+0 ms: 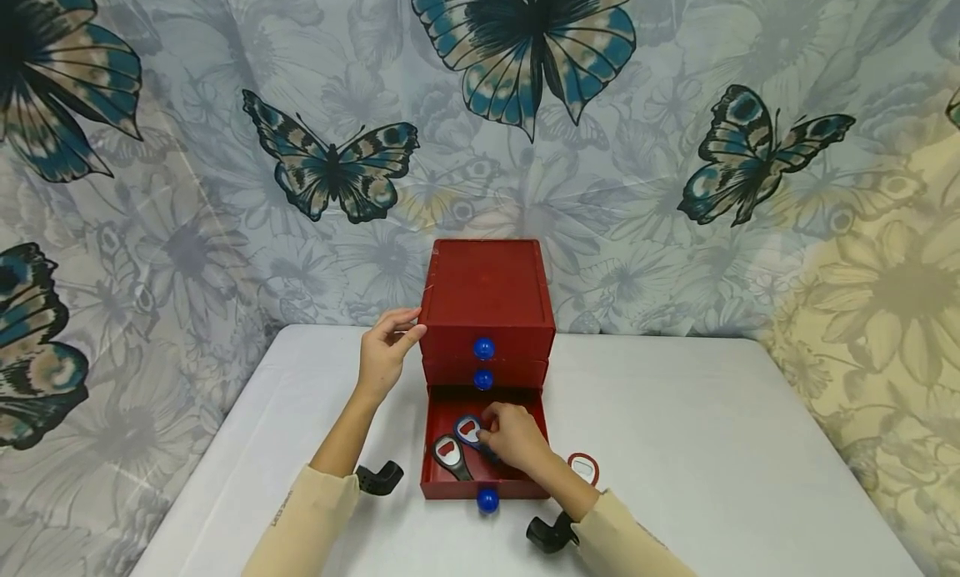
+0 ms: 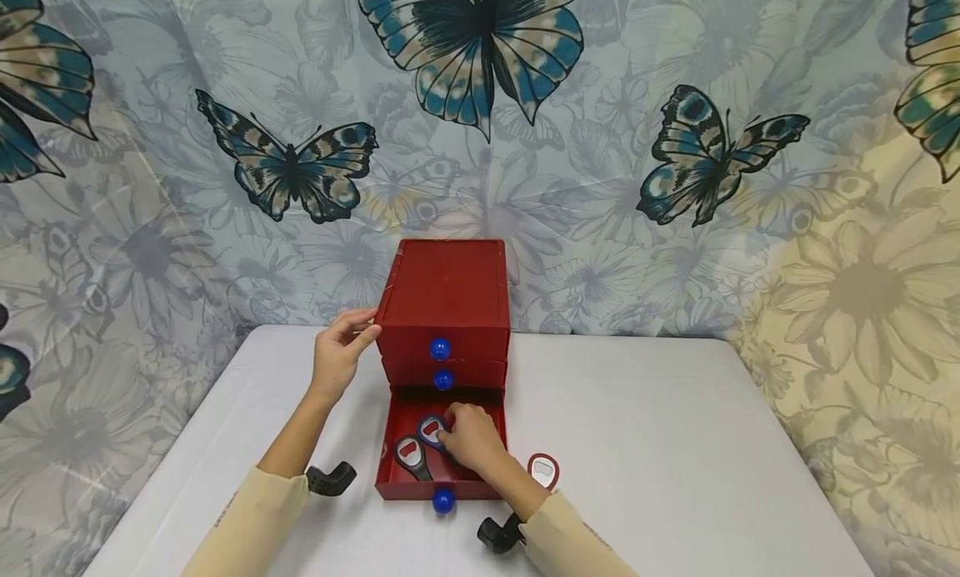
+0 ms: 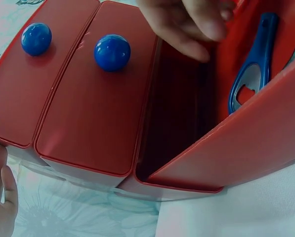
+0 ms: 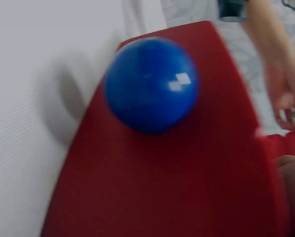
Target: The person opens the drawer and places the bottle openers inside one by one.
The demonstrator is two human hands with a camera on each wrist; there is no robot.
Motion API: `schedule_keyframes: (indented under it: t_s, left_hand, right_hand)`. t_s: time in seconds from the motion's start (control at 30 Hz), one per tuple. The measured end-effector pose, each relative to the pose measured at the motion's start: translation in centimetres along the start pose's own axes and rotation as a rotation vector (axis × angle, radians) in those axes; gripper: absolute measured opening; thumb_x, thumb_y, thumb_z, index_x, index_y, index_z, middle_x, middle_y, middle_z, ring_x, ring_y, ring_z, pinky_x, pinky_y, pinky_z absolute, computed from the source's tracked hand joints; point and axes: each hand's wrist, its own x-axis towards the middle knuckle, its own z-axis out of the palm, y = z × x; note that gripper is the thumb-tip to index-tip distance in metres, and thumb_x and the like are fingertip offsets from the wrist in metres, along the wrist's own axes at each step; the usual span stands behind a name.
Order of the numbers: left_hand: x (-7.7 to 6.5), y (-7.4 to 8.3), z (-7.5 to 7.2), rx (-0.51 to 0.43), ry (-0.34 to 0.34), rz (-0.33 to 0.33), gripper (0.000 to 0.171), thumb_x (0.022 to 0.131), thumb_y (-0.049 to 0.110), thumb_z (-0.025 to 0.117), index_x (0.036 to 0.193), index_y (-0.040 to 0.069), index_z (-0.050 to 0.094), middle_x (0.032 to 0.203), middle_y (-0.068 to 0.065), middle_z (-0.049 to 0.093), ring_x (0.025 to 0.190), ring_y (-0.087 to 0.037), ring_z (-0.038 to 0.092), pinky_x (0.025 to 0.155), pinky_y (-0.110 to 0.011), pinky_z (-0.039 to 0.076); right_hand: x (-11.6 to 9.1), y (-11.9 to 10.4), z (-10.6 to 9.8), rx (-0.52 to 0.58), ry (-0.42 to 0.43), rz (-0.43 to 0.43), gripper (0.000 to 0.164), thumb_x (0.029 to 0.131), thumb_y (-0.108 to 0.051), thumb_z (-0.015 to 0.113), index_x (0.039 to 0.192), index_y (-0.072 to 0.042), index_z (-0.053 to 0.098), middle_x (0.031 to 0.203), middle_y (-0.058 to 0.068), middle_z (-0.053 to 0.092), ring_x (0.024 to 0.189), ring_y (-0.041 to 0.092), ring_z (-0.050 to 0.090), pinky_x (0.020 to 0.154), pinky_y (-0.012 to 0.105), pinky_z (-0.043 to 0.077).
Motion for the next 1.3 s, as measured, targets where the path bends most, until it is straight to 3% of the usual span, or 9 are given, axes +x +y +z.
schedule_keyframes:
  t_s: [0.27, 0.67, 0.87, 1.03, 1.3]
  left_hand:
    - [-0.2, -0.2, 0.1, 0.0, -0.002, -0.001, 0.03, 0.085, 0.0, 0.071, 0.115, -0.007, 0.068, 0.112, -0.016, 0.063, 0.088, 0.001, 0.062, 0.077, -0.016, 0.051]
    - [-0.2, 0.0, 0.1, -0.022, -0.002, -0.01, 0.032, 0.085, -0.002, 0.071, 0.115, -0.009, 0.067, 0.116, -0.024, 0.061, 0.088, 0.001, 0.06, 0.077, -0.013, 0.051]
    - [0.1, 0.0, 0.0, -0.011, -0.008, 0.014, 0.031, 0.086, -0.001, 0.07, 0.115, -0.01, 0.066, 0.114, -0.021, 0.062, 0.089, 0.0, 0.06, 0.077, -0.013, 0.051]
    - [0.3, 0.0, 0.0, -0.023, -0.016, 0.017, 0.031, 0.086, 0.0, 0.07, 0.116, -0.009, 0.067, 0.116, -0.024, 0.061, 0.09, 0.0, 0.06, 0.076, -0.011, 0.05]
    - [0.2, 0.0, 0.1, -0.016, -0.003, -0.019, 0.03, 0.086, -0.001, 0.07, 0.115, -0.008, 0.067, 0.109, -0.002, 0.062, 0.089, 0.002, 0.06, 0.077, -0.01, 0.05]
  right_hand:
    - [-2.2, 0.0, -3.4, 0.131, 0.062, 0.069, 0.021, 0.085, -0.012, 0.073, 0.1, 0.002, 0.069, 0.073, 0.0, 0.058, 0.063, 0.01, 0.049, 0.054, 0.02, 0.041]
    - [-5.6, 2.8, -7.4, 0.089, 0.125, 0.204, 0.022, 0.084, -0.011, 0.074, 0.102, 0.0, 0.069, 0.073, 0.0, 0.06, 0.065, 0.01, 0.052, 0.053, 0.021, 0.042]
    - [-6.8, 4.3, -8.0, 0.023, 0.122, 0.241, 0.029, 0.083, -0.013, 0.075, 0.106, 0.003, 0.068, 0.074, 0.001, 0.059, 0.065, 0.011, 0.051, 0.052, 0.021, 0.041]
    - [-7.5, 5.0, -7.9, -0.052, 0.065, 0.284, 0.043, 0.082, -0.02, 0.077, 0.112, 0.008, 0.064, 0.078, 0.004, 0.058, 0.067, 0.014, 0.051, 0.052, 0.025, 0.042]
    - [-8.3, 6.3, -6.4, -0.217, 0.03, 0.305, 0.063, 0.072, -0.031, 0.083, 0.11, 0.015, 0.061, 0.086, 0.015, 0.061, 0.071, 0.021, 0.057, 0.062, 0.037, 0.05]
